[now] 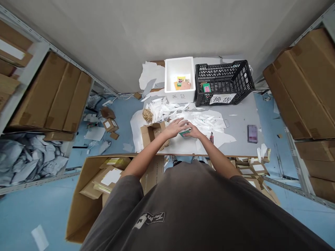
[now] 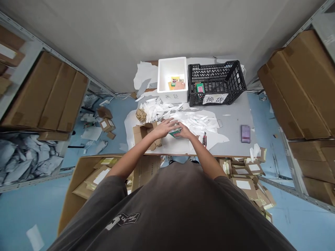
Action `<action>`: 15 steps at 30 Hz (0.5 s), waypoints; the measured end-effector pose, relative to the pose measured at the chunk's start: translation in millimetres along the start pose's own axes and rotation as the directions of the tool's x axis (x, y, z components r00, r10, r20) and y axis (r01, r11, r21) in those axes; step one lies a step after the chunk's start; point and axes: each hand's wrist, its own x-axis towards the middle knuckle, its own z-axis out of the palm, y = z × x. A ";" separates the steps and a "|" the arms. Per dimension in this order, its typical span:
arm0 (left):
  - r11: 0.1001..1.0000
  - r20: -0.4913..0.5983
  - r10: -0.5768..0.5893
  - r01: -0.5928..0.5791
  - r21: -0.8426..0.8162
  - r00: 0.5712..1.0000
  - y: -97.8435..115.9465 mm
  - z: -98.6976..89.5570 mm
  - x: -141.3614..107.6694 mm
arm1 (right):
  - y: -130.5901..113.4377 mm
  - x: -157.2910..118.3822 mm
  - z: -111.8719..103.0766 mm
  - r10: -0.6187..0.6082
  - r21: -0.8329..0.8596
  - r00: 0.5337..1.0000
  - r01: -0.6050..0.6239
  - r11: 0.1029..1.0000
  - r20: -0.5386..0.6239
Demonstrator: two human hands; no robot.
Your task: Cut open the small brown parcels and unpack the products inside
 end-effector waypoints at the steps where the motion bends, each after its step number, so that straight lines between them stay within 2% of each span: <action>1: 0.997 -0.050 -0.071 0.069 -0.035 0.996 -0.2 6.2 -5.9 | 6.1 -2.4 0.9 0.016 0.013 0.999 -0.015 1.000 -0.038; 3: 0.973 -0.097 -0.203 0.190 -0.131 0.974 1.2 26.4 -16.6 | 19.9 -10.4 5.5 0.060 0.036 0.993 -0.057 0.998 -0.099; 5: 0.944 -0.060 -0.270 0.252 -0.211 0.961 6.3 56.1 -22.2 | 35.3 -21.9 13.8 0.099 0.044 0.987 -0.094 0.995 -0.130; 8: 0.897 -0.042 -0.386 0.365 -0.250 0.921 17.7 104.7 -22.7 | 57.3 -43.0 27.3 0.172 0.014 0.977 -0.172 0.985 -0.128; 10: 0.878 -0.030 -0.418 0.396 -0.268 0.908 23.8 128.6 -22.0 | 68.3 -55.6 32.7 0.219 -0.025 0.969 -0.223 0.975 -0.119; 12: 0.875 -0.035 -0.432 0.409 -0.259 0.901 26.3 140.9 -22.7 | 74.5 -63.5 34.1 0.224 -0.074 0.966 -0.234 0.969 -0.126; 15: 0.879 -0.031 -0.433 0.415 -0.234 0.901 22.7 139.5 -25.1 | 75.6 -67.3 32.6 0.175 -0.150 0.972 -0.199 0.968 -0.155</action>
